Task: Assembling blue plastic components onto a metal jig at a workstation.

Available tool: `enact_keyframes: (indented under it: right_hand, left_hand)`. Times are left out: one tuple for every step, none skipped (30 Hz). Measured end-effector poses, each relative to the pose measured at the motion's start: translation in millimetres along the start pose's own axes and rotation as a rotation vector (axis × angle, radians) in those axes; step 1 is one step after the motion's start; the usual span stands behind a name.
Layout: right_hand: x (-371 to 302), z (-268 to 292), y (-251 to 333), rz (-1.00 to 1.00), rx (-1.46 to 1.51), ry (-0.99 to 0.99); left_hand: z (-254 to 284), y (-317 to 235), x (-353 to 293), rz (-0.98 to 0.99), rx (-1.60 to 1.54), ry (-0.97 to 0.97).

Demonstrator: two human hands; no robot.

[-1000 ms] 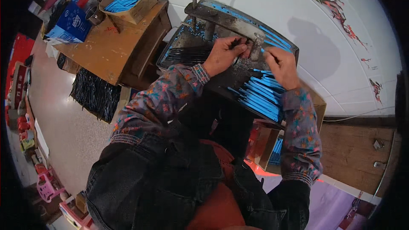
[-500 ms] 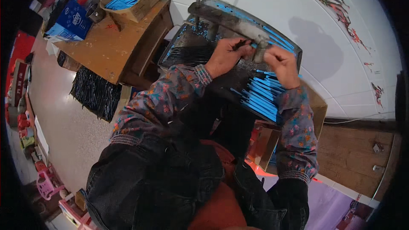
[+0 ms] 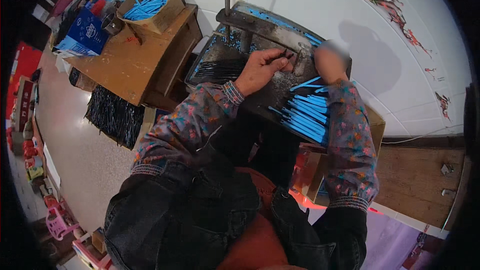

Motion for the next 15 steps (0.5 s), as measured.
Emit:
enact_keyframes:
  right_hand:
    - [-2,4,4,0.002,0.007,0.004]
    - [0,23,9,-0.007,0.038,-0.06]
    - [7,44,17,-0.008,0.076,-0.127]
    - [14,65,25,-0.01,0.113,-0.193]
    - [16,85,35,-0.016,0.146,-0.257]
    - [17,96,44,-0.017,0.143,-0.254]
    - [18,103,47,-0.136,0.312,-0.209]
    - [21,106,53,-0.249,0.484,-0.164]
    - [20,106,58,-0.371,0.65,-0.116]
    - [17,102,61,-0.491,0.817,-0.067]
    - [17,102,64,-0.492,0.817,-0.07]
    - [13,93,63,-0.622,0.939,-0.029]
    - [8,83,63,-0.752,1.061,0.014]
    - [3,73,65,-0.882,1.181,0.06]
    - [-1,64,67,-1.013,1.301,0.109]
  left_hand:
    - [0,0,-2,0.006,0.001,-0.006]
    - [-1,-4,-3,0.005,-0.011,-0.019]
    - [1,-10,-3,0.001,-0.019,-0.041]
    - [3,-15,-3,-0.004,-0.027,-0.063]
    - [4,-17,-5,-0.007,-0.039,-0.079]
    - [2,-16,-5,-0.005,-0.043,-0.078]
    - [1,-15,-4,-0.014,-0.022,-0.074]
    - [2,-14,-2,-0.027,0.002,-0.076]
    - [2,-13,-1,-0.037,0.024,-0.07]
    - [1,-12,0,-0.047,0.046,-0.066]
    - [0,-12,0,-0.048,0.047,-0.064]
    - [-1,-11,-1,-0.042,0.073,-0.056]
    - [-1,-10,-1,-0.035,0.099,-0.051]
    - [-1,-9,-2,-0.028,0.125,-0.046]
    - [0,-8,-1,-0.021,0.15,-0.042]
Point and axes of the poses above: each hand's wrist, its own x-axis towards the middle knuckle, its own z-axis out of the back of the hand, y = z × x, the point moved 8 cm from there along x, towards the middle knuckle, and after that the axes turned 11 degrees about -y, right-handed, at the moved point
